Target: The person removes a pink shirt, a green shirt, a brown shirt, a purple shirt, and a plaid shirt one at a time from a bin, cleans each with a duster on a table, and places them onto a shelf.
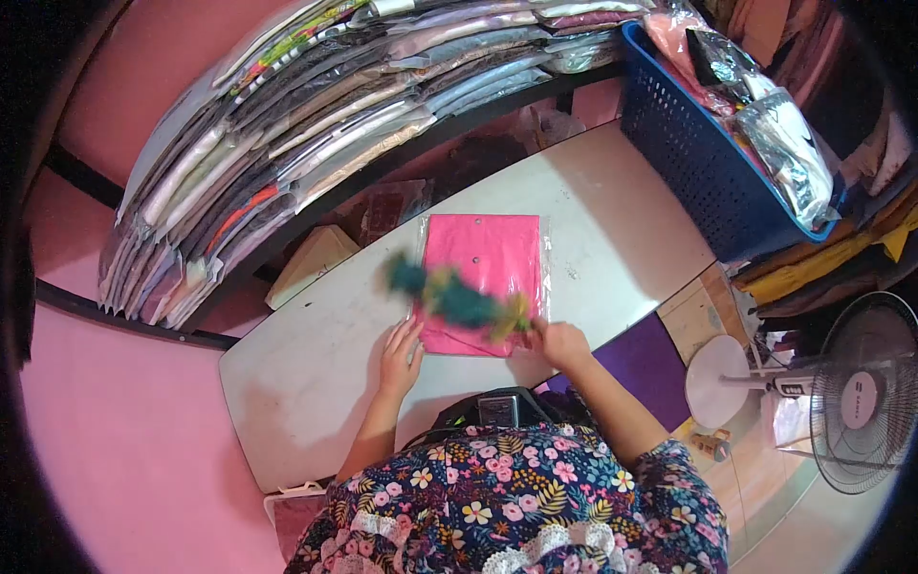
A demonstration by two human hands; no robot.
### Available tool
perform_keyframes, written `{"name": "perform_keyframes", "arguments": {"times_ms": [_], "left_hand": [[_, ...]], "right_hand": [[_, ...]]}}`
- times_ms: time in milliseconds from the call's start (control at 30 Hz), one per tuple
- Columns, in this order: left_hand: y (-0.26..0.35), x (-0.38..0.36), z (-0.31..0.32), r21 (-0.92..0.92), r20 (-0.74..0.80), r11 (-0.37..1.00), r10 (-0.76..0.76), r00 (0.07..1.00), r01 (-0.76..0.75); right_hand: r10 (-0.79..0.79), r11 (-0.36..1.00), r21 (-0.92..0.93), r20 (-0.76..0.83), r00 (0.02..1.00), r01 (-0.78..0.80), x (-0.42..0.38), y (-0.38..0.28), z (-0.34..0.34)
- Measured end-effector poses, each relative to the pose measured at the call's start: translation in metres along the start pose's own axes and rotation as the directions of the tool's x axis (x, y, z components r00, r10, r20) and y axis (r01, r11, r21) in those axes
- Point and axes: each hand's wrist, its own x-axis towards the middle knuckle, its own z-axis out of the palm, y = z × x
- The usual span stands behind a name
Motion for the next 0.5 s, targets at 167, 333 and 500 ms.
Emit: {"name": "perform_keyframes", "arguments": {"times_ms": [167,333,500], "left_hand": [[-0.013,-0.008,0.03,0.186,0.142,0.982,-0.018,0.99,-0.009],[0.009,-0.027,0.032,0.335,0.337,0.934,-0.24,0.911,0.122],[0.018,-0.047,0.032,0.327,0.175,0.945,-0.048,0.983,-0.012]], "right_hand": [[0.22,0.972,0.138,-0.228,0.948,-0.193,0.023,-0.006,0.003],[0.07,0.998,-0.01,0.03,0.997,-0.07,-0.02,-0.002,-0.007],[0.508,0.861,0.154,-0.236,0.828,-0.484,-0.035,0.043,0.0]]}}
